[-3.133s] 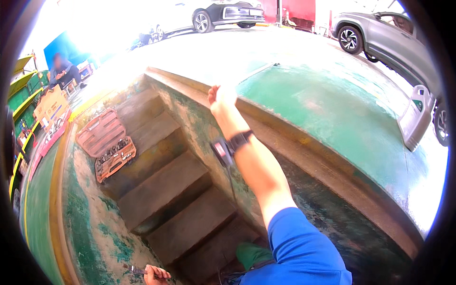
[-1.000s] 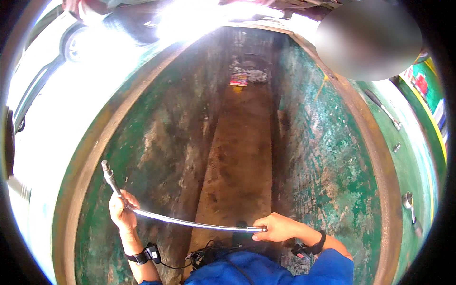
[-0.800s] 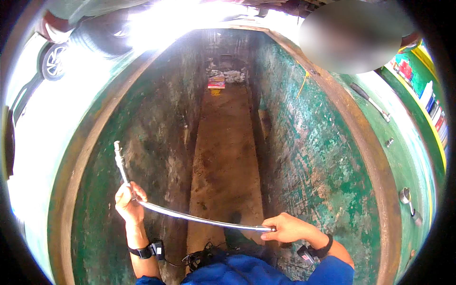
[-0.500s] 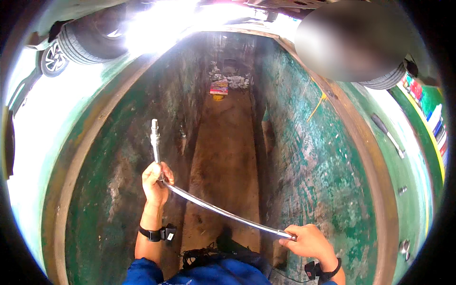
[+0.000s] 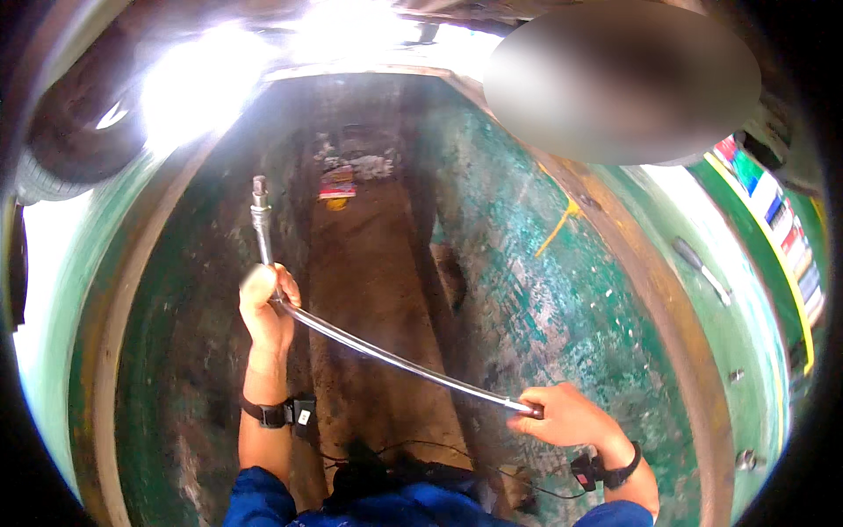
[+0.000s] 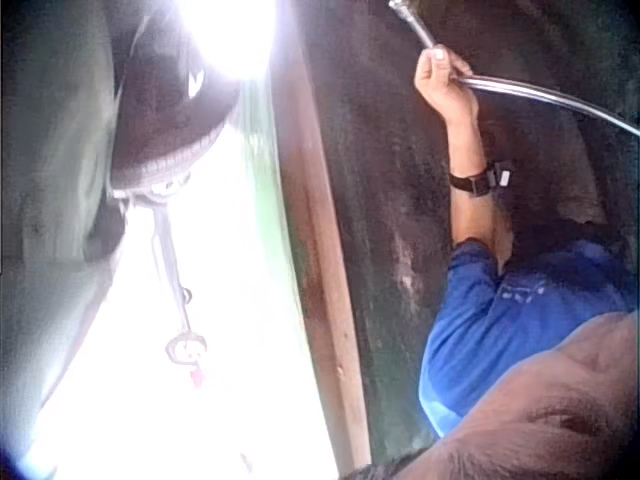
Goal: The person attaches a socket to a wrench and then uses a torque wrench to tighten a bolt on the undercarriage of a vehicle while standing in a service pit.
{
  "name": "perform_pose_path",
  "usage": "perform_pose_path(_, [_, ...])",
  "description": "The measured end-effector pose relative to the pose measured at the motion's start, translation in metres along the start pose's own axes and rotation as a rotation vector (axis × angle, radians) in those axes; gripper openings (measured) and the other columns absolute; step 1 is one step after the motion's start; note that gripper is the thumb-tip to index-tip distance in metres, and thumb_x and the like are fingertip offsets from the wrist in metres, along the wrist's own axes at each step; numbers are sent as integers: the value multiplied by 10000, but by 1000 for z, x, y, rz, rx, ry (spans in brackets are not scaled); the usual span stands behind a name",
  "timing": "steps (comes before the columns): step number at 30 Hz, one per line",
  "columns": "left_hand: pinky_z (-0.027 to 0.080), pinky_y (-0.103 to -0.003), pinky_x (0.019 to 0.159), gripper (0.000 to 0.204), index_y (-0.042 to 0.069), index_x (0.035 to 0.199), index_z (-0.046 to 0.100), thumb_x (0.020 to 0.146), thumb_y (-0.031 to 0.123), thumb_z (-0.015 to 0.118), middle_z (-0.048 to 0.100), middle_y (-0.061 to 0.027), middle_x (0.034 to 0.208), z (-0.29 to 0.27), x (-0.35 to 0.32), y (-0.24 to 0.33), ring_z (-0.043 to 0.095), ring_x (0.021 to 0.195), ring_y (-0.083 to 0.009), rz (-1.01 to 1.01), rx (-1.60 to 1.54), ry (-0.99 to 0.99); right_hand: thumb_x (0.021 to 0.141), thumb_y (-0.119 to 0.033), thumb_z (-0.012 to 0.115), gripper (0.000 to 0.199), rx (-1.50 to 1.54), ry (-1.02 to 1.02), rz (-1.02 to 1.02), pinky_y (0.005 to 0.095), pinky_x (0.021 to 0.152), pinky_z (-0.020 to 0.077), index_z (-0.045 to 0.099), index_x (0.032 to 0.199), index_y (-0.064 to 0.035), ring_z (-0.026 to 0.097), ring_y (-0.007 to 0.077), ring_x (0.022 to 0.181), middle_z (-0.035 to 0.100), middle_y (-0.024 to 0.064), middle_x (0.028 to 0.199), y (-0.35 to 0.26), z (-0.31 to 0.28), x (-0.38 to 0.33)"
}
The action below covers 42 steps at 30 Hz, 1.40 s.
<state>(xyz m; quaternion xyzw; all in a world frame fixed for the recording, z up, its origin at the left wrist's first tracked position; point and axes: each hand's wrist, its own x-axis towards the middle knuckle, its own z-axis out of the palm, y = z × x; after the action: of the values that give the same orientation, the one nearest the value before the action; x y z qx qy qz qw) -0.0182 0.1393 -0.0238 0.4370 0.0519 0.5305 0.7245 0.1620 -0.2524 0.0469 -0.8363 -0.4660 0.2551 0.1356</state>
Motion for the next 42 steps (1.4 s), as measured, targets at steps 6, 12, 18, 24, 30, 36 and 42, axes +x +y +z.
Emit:
perform_pose_path(6, [383, -243, 514, 288, 36, 762, 619, 928, 256, 700, 574, -47, 649, 30, 88, -43, 502, 549, -112, -26, 13, -300, 1018, -360, 616, 299, 1209, -559, 203, 210, 451, 303, 529, 877, -112, 394, 24, 541, 425, -73, 659, 4, 74, 13])
perform_pose_path(12, [407, -241, 543, 216, 12, 834, 663, 930, 203, 691, 607, -48, 719, 81, 145, -84, 537, 597, -116, -166, 85, -477, 1019, -388, 603, 302, 1179, -258, 266, 237, 496, 372, 622, 1012, -86, 446, 49, 579, 490, -62, 692, -4, 110, 22])
perform_pose_path(18, [350, -250, 499, 271, 24, 782, 643, 940, 239, 690, 565, -40, 661, 143, 184, -110, 491, 548, -117, -199, 165, -462, 914, -363, 679, 330, 332, 553, 124, 485, 653, 541, 692, 1019, -51, 681, 425, 754, 682, 220, 788, -13, 69, 20])
perform_pose_path(24, [353, -266, 476, 273, 55, 794, 618, 960, 271, 631, 535, -33, 636, 208, 215, -133, 470, 518, -134, -315, 81, -266, 788, -232, 785, 222, -293, 899, 254, 457, 561, 509, 640, 756, -68, 644, 375, 614, 628, 164, 651, -3, -73, -7])
perform_pose_path(30, [386, -251, 484, 313, 77, 789, 593, 975, 321, 654, 537, -4, 647, 280, 258, -179, 479, 525, -115, -331, -105, -290, 805, -233, 760, 243, -627, 1043, 303, 483, 644, 482, 619, 754, -42, 631, 401, 687, 635, 182, 703, 7, -187, -6])
perform_pose_path(36, [399, -256, 479, 259, 83, 805, 604, 957, 278, 682, 548, 2, 679, 306, 298, -198, 481, 526, -110, -282, -250, -270, 851, -332, 730, 314, -820, 1030, 321, 503, 683, 474, 615, 849, -39, 632, 402, 768, 639, 190, 755, 46, -258, 24])
perform_pose_path(42, [395, -259, 456, 211, 92, 872, 609, 936, 276, 689, 575, -2, 709, 329, 313, -203, 502, 528, -107, -282, -297, -250, 877, -386, 702, 339, -860, 1043, 305, 509, 762, 496, 631, 906, -56, 654, 397, 848, 670, 182, 827, 90, -302, 50])
